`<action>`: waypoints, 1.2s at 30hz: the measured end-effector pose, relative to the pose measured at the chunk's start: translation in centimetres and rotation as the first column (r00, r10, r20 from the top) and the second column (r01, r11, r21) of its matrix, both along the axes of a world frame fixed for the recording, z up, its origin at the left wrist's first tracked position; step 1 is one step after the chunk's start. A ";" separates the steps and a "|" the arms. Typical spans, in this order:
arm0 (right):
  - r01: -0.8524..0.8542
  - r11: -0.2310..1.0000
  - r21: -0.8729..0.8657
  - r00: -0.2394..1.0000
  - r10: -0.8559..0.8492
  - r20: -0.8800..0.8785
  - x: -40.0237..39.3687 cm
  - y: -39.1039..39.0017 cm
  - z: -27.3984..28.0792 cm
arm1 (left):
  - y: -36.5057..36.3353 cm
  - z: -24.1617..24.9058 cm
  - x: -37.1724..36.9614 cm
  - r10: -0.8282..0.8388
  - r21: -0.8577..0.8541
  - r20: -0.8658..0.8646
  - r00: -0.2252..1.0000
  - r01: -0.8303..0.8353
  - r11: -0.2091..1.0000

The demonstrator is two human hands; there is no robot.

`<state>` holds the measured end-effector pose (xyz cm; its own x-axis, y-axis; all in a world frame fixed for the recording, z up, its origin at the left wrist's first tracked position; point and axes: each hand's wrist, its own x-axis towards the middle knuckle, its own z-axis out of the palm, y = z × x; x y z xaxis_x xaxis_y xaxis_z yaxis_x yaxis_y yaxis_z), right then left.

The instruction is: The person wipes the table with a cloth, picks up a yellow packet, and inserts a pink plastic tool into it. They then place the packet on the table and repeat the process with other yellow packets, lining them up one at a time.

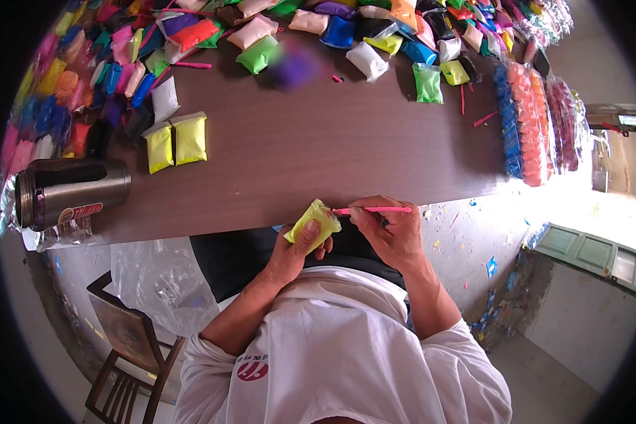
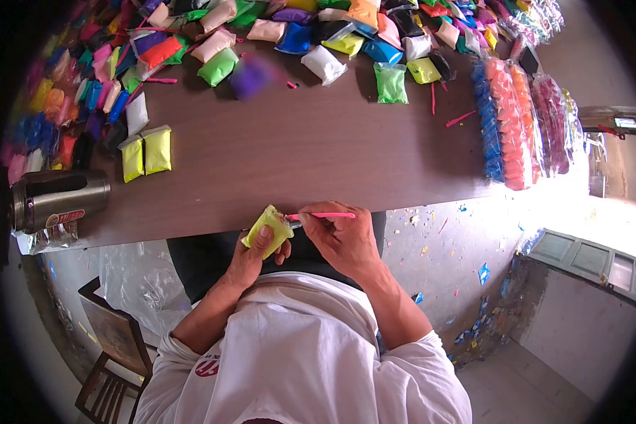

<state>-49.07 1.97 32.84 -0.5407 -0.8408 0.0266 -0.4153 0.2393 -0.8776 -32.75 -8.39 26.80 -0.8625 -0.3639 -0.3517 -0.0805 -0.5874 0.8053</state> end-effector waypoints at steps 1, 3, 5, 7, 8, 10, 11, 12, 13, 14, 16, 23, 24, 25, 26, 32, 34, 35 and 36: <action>0.001 1.000 0.003 1.000 -0.001 0.014 0.0 -0.1 0.0 | 0.0 0.0 0.0 -0.002 -0.002 0.001 1.000 0.002 1.000; -0.013 0.999 0.033 1.000 0.014 -0.010 -0.1 -0.2 -0.1 | 0.0 0.0 0.0 0.000 -0.012 0.010 1.000 0.001 1.000; -0.025 0.998 0.060 1.000 0.025 -0.007 -0.1 -0.2 0.0 | 0.1 0.0 0.0 -0.001 -0.016 0.019 1.000 0.002 1.000; -0.034 0.996 0.082 0.999 0.032 0.024 -0.2 -0.3 0.4 | 0.1 -0.2 0.1 -0.005 -0.014 0.028 1.000 0.005 1.000; -0.035 0.997 0.076 0.998 0.031 0.060 -0.2 -0.2 0.4 | 0.1 -0.2 0.1 -0.004 -0.020 0.024 1.000 0.005 1.000; -0.037 0.997 0.063 0.991 0.028 0.134 -0.3 -0.2 0.3 | 0.1 -0.2 0.1 -0.003 -0.032 0.016 1.000 0.003 0.999; -0.048 0.997 0.064 0.993 0.041 0.113 -0.3 -0.2 0.5 | 0.1 -0.1 0.0 -0.003 -0.033 0.017 1.000 0.003 0.999; -0.059 0.996 0.064 0.994 0.053 0.093 -0.4 -0.4 1.0 | 0.1 0.0 0.0 -0.003 -0.034 0.018 1.000 0.003 0.999; -0.071 0.995 0.064 0.995 0.066 0.072 -0.5 -0.5 1.3 | 0.1 0.1 -0.1 -0.003 -0.036 0.019 1.000 0.003 0.999; -0.084 0.994 0.065 0.994 0.079 0.074 -0.6 -0.5 1.2 | 0.1 0.0 -0.1 -0.006 -0.039 0.020 1.000 0.007 0.999; -0.112 0.992 0.065 0.991 0.106 0.078 -0.7 -0.5 0.9 | 0.1 -0.1 0.0 -0.012 -0.047 0.022 1.000 0.013 0.999; -0.148 0.984 -0.097 0.974 0.128 -0.189 0.1 -0.2 -0.8 | 0.2 -0.3 0.1 -0.018 -0.029 0.021 1.000 0.019 0.999; -0.139 0.982 -0.128 0.970 0.109 -0.218 0.3 -0.1 -1.0 | 0.1 -0.3 0.1 -0.026 -0.037 0.015 1.000 0.027 0.999; -0.130 0.979 -0.159 0.965 0.088 -0.245 0.5 0.0 -1.1 | 0.1 -0.3 0.1 -0.036 -0.046 0.011 0.999 0.036 0.998; -0.123 0.978 -0.171 0.964 0.076 -0.256 0.7 0.1 -1.2 | 0.1 -0.4 0.1 -0.040 -0.049 0.009 0.999 0.040 0.998; -0.103 0.968 -0.229 0.946 0.024 -0.324 1.2 0.1 -1.7 | 0.2 -0.3 -0.1 -0.006 -0.033 0.001 1.000 0.006 0.999; -0.103 0.969 -0.224 0.931 0.015 -0.364 1.2 -0.1 -2.0 | 0.4 -0.7 0.0 -0.007 -0.036 -0.003 1.000 0.006 0.999; -0.101 0.968 -0.230 0.925 0.007 -0.379 1.2 -0.2 -2.2 | 0.3 -0.6 0.0 -0.020 -0.044 -0.001 1.000 0.020 0.999; -0.100 0.967 -0.236 0.919 -0.001 -0.394 1.3 -0.2 -2.4 | 0.3 -0.6 0.0 -0.034 -0.052 0.000 0.999 0.034 0.998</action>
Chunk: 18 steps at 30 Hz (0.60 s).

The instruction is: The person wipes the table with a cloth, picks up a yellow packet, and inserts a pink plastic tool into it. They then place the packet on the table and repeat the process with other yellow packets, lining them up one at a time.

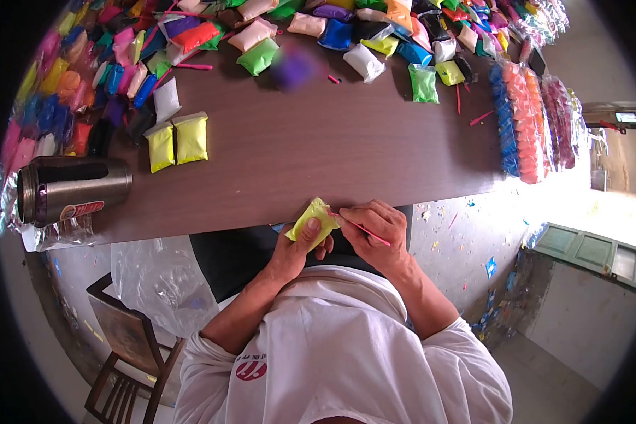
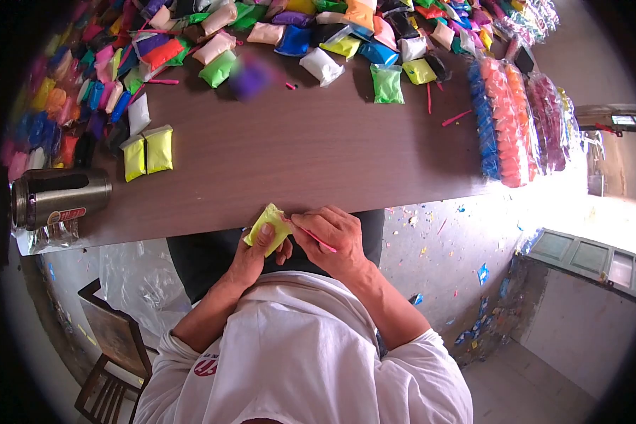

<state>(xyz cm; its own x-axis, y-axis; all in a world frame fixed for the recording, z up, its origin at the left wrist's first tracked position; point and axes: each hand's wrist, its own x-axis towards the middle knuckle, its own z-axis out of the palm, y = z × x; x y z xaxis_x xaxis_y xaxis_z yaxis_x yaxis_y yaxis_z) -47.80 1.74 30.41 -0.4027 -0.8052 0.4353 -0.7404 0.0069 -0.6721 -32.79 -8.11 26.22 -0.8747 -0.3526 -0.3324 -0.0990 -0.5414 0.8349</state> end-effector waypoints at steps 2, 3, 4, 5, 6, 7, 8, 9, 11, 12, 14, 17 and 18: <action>0.005 1.000 -0.006 0.999 -0.005 -0.039 0.0 -0.1 -0.1 | 0.0 0.0 0.0 -0.014 -0.009 0.002 1.000 0.014 1.000; 0.004 1.000 -0.004 0.998 -0.004 -0.062 -0.1 -0.3 0.0 | 0.0 0.0 0.0 -0.014 -0.010 0.001 1.000 0.015 1.000; 0.004 1.000 -0.002 0.996 -0.004 -0.085 -0.1 -0.4 0.0 | 0.0 0.0 0.1 -0.015 -0.010 0.002 1.000 0.015 1.000; 0.001 1.000 -0.013 0.996 -0.002 -0.093 -0.1 -0.4 -0.1 | 0.0 0.0 0.1 -0.019 -0.012 -0.001 1.000 0.019 1.000; -0.003 1.000 -0.025 0.995 0.001 -0.101 -0.2 -0.5 -0.2 | -0.1 0.1 0.0 -0.022 -0.014 -0.005 1.000 0.022 1.000; -0.007 0.999 -0.036 0.994 0.003 -0.110 -0.2 -0.7 -0.3 | -0.1 0.1 0.0 -0.025 -0.016 -0.008 1.000 0.024 1.000; -0.006 0.999 -0.039 0.994 0.002 -0.107 -0.2 -0.8 -0.2 | -0.1 0.2 0.0 -0.024 -0.016 -0.006 1.000 0.024 1.000; -0.005 0.999 -0.043 0.995 0.001 -0.104 -0.2 -1.0 -0.2 | -0.1 0.3 0.0 -0.023 -0.016 -0.004 1.000 0.023 1.000; 0.002 0.999 -0.051 0.995 -0.007 -0.096 -0.2 -1.2 0.0 | -0.1 0.4 0.0 -0.023 -0.014 -0.003 1.000 0.022 1.000; 0.008 0.998 -0.055 0.996 -0.013 -0.091 -0.2 -1.3 0.0 | -0.1 0.3 -0.1 -0.023 -0.012 -0.004 1.000 0.023 1.000; 0.016 0.998 -0.062 0.998 -0.020 -0.055 -0.3 -1.4 0.0 | 0.0 0.2 0.0 -0.021 -0.009 -0.003 1.000 0.021 1.000; 0.007 0.998 -0.062 1.000 -0.006 0.021 -0.6 -1.3 0.0 | 0.0 0.2 0.0 -0.017 -0.014 -0.002 1.000 0.017 1.000; -0.005 0.999 -0.053 0.999 0.007 0.036 -0.7 -1.1 0.1 | 0.0 0.3 0.0 -0.018 -0.017 -0.004 1.000 0.018 1.000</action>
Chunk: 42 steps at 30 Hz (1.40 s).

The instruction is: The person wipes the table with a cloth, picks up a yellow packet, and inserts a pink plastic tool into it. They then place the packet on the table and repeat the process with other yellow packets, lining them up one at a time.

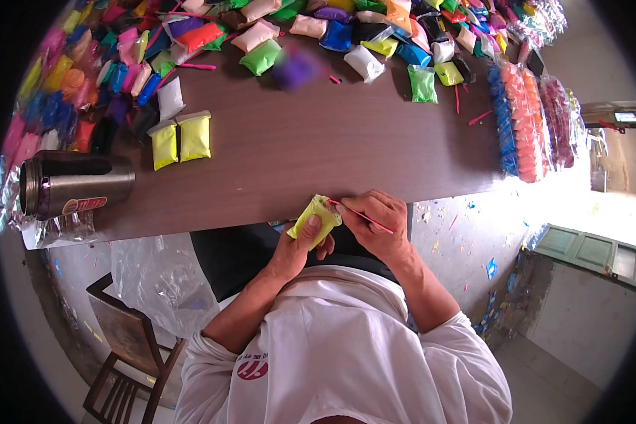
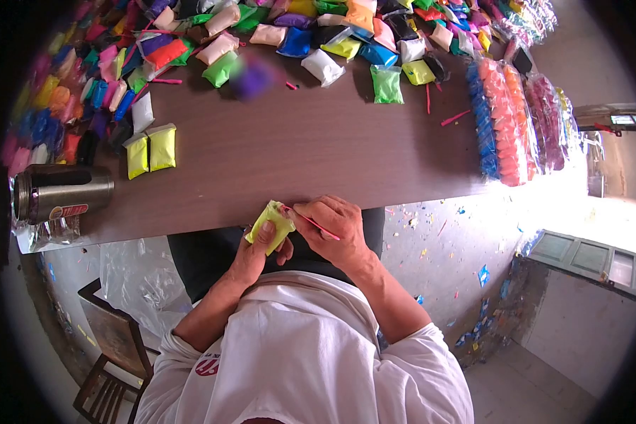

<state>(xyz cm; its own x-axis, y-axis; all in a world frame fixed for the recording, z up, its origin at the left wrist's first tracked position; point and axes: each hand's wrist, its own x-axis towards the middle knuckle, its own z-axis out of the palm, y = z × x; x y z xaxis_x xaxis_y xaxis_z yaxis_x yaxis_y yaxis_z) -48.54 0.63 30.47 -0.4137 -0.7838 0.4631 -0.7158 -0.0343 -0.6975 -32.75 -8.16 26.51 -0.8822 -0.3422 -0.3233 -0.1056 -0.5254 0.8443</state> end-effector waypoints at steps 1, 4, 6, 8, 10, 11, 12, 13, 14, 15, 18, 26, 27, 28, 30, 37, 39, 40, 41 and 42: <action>-0.013 1.000 0.009 1.000 0.013 0.015 -0.1 0.2 0.1 | 0.0 0.0 0.0 -0.001 -0.002 -0.001 1.000 0.001 1.000; -0.033 0.998 0.052 0.998 0.030 0.062 -0.1 0.4 0.3 | 0.0 0.1 0.0 0.006 0.006 -0.007 1.000 -0.006 1.000; -0.034 0.998 0.052 0.997 0.031 0.065 0.0 0.3 0.3 | 0.1 0.0 0.0 0.009 0.008 -0.005 1.000 -0.009 1.000; -0.034 0.998 0.051 0.998 0.031 0.060 0.1 0.1 0.3 | 0.1 -0.1 0.0 0.015 0.014 -0.003 1.000 -0.015 1.000; -0.031 0.998 0.048 0.999 0.028 0.046 0.2 -0.1 0.2 | 0.1 -0.1 -0.1 0.023 0.026 -0.001 1.000 -0.023 0.999; -0.019 0.999 0.041 0.999 0.018 0.029 0.3 -0.2 0.2 | 0.1 -0.1 -0.1 0.022 0.028 0.005 1.000 -0.022 0.999; -0.008 0.999 0.035 1.000 0.007 0.011 0.4 -0.3 0.2 | 0.1 -0.1 -0.1 0.021 0.031 0.010 1.000 -0.021 0.999; 0.004 1.000 0.029 1.000 -0.004 -0.007 0.5 -0.4 0.2 | 0.2 -0.1 -0.1 0.020 0.034 0.016 1.000 -0.020 0.999; 0.012 0.999 0.033 1.000 -0.011 -0.029 0.6 -0.6 0.3 | 0.2 -0.1 -0.1 0.020 0.031 0.013 1.000 -0.020 0.999; 0.021 0.999 0.036 0.998 -0.019 -0.051 0.7 -0.8 0.4 | 0.2 -0.1 -0.1 0.020 0.027 0.010 1.000 -0.020 0.999; 0.038 0.999 0.026 0.996 -0.035 -0.087 0.8 -1.0 0.1 | 0.2 -0.1 -0.2 0.017 0.017 0.003 1.000 -0.017 1.000; -0.021 0.998 0.054 0.997 0.016 0.079 0.2 -0.4 0.4 | 0.3 0.2 0.0 0.017 0.040 0.009 1.000 -0.017 0.999; -0.042 0.996 0.076 0.996 0.035 0.082 0.0 -0.3 0.6 | 0.3 0.2 0.0 0.018 0.043 0.012 1.000 -0.019 0.999; -0.063 0.993 0.099 0.995 0.054 0.085 -0.1 -0.3 0.7 | 0.3 0.2 0.1 0.020 0.046 0.015 1.000 -0.020 0.999; -0.049 0.995 0.084 0.998 0.045 0.053 -0.1 -0.6 0.6 | 0.3 0.1 0.1 0.005 0.031 0.016 1.000 -0.005 0.999; 0.042 0.996 0.078 0.997 -0.036 -0.072 0.7 -1.2 0.5 | 0.4 -0.1 0.0 0.021 0.017 0.031 0.999 -0.022 1.000; 0.076 0.996 0.054 0.994 -0.071 -0.079 0.8 -0.9 -0.2 | 0.4 0.0 0.0 0.033 0.029 0.021 0.999 -0.034 0.999; 0.093 0.995 0.041 0.993 -0.089 -0.083 0.8 -0.8 -0.4 | 0.5 0.1 0.0 0.040 0.035 0.016 0.999 -0.040 0.999; 0.079 0.996 0.035 0.997 -0.079 -0.025 0.7 -0.7 -0.3 | 0.5 0.1 0.0 0.043 0.039 0.018 0.999 -0.044 0.998; 0.067 0.997 0.029 0.997 -0.068 0.032 0.4 -0.5 -0.1 | 0.6 0.1 0.1 0.046 0.043 0.021 0.999 -0.047 0.998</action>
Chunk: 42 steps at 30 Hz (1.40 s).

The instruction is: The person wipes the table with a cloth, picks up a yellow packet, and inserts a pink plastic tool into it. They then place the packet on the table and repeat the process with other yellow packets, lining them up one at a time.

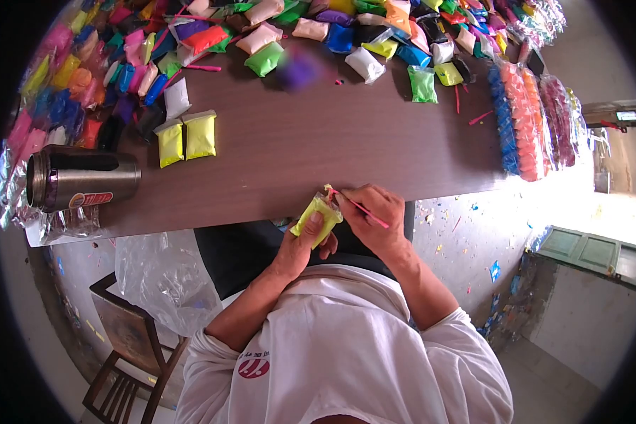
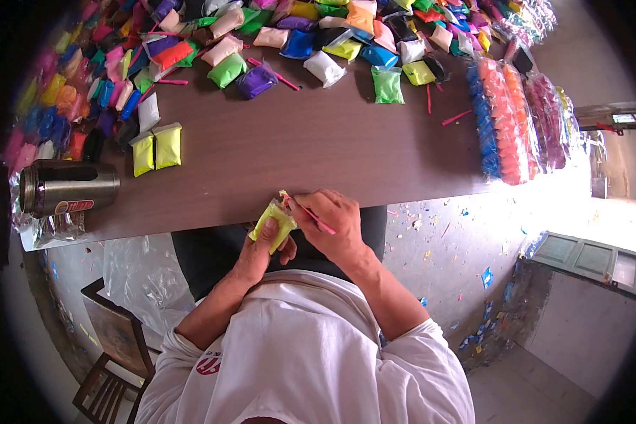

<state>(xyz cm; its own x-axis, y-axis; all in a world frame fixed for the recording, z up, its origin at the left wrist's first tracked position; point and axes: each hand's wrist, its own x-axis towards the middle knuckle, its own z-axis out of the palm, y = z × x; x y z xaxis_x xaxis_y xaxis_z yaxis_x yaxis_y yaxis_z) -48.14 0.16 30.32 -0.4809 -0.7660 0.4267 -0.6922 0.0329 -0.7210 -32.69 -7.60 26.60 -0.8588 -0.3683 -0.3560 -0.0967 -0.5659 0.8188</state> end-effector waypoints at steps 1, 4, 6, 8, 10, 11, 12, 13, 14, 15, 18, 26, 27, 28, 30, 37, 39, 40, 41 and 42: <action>-0.010 1.000 -0.011 0.998 0.011 0.057 -0.3 0.2 0.1 | 0.0 0.0 0.0 0.003 0.004 0.002 1.000 -0.003 1.000; -0.093 0.996 0.012 0.987 0.091 0.130 -1.1 0.9 1.0 | -0.1 0.3 0.1 0.002 0.002 0.020 1.000 -0.002 1.000; -0.109 0.994 0.025 0.983 0.104 0.148 -1.2 1.0 1.2 | -0.1 0.1 0.2 0.001 0.009 0.029 1.000 -0.001 1.000; -0.128 0.990 0.050 0.979 0.119 0.165 -1.3 1.1 1.5 | -0.1 0.1 0.2 -0.001 0.013 0.038 0.999 0.000 1.000; -0.151 0.985 0.088 0.974 0.133 0.182 -1.4 1.2 1.7 | -0.2 0.2 0.2 -0.003 0.015 0.049 0.999 0.003 1.000; -0.160 0.982 0.100 0.971 0.139 0.193 -1.5 1.2 1.8 | -0.2 0.1 0.2 -0.002 0.016 0.047 0.999 0.002 1.000; -0.169 0.979 0.112 0.969 0.144 0.203 -1.5 1.2 1.8 | -0.2 0.1 0.2 -0.003 0.018 0.045 0.999 0.002 1.000; -0.177 0.976 0.124 0.966 0.148 0.213 -1.5 1.1 1.9 | -0.2 0.0 0.2 -0.003 0.019 0.043 0.999 0.002 1.000; -0.182 0.974 0.132 0.963 0.150 0.222 -1.5 1.1 2.0 | -0.2 0.1 0.2 -0.005 0.016 0.040 0.999 0.005 1.000; -0.187 0.972 0.142 0.961 0.151 0.232 -1.5 1.0 2.1 | -0.3 0.2 0.1 -0.008 0.014 0.037 0.999 0.007 1.000; -0.193 0.971 0.143 0.971 0.168 0.168 -1.3 0.7 1.9 | -0.3 0.1 0.1 -0.012 0.016 0.022 1.000 0.012 1.000; -0.084 0.995 0.045 0.984 0.090 -0.153 -0.6 0.9 0.2 | -0.2 -0.1 0.2 -0.029 -0.018 0.010 1.000 0.029 0.999; -0.029 0.999 -0.015 0.981 0.025 -0.191 -0.6 0.9 -0.1 | -0.1 -0.1 0.2 -0.019 -0.010 0.018 1.000 0.019 1.000; 0.027 0.997 -0.076 0.974 -0.043 -0.224 -0.5 1.0 -0.3 | -0.1 0.0 0.1 -0.012 -0.002 0.026 1.000 0.012 1.000; 0.234 0.970 -0.059 0.962 -0.240 -0.127 -0.7 2.9 0.8 | -0.1 0.2 -0.1 0.003 0.000 0.037 0.999 -0.003 1.000; 0.723 0.688 0.066 0.419 -0.513 0.750 -5.1 14.4 0.1 | 0.6 -1.4 -0.3 -0.053 0.032 -0.010 0.999 0.054 0.998; 0.729 0.669 0.144 0.165 -0.376 0.912 -6.5 17.0 -1.9 | 0.8 -1.1 -0.8 -0.065 0.014 -0.012 0.998 0.065 0.998; 0.727 0.664 0.175 0.056 -0.312 0.948 -7.1 17.7 -3.1 | 0.8 -0.7 -1.0 -0.065 -0.008 0.003 0.998 0.065 0.998; 0.725 0.662 0.188 -0.004 -0.269 0.963 -7.6 18.2 -4.4 | 0.9 -0.7 -1.1 -0.056 -0.003 0.017 0.998 0.056 0.998; 0.719 0.666 0.197 -0.062 -0.222 0.973 -8.2 18.2 -5.3 | 0.8 -0.7 -1.2 -0.066 -0.005 0.012 0.998 0.066 0.998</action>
<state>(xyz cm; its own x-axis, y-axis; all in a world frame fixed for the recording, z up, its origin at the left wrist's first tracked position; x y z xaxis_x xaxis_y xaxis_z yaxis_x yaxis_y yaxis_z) -56.31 18.34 24.99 -0.8164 -0.0998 -0.5688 0.5655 -0.3382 -0.7523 -33.87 -6.76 25.89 -0.8769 -0.3128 -0.3649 -0.1438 -0.5537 0.8202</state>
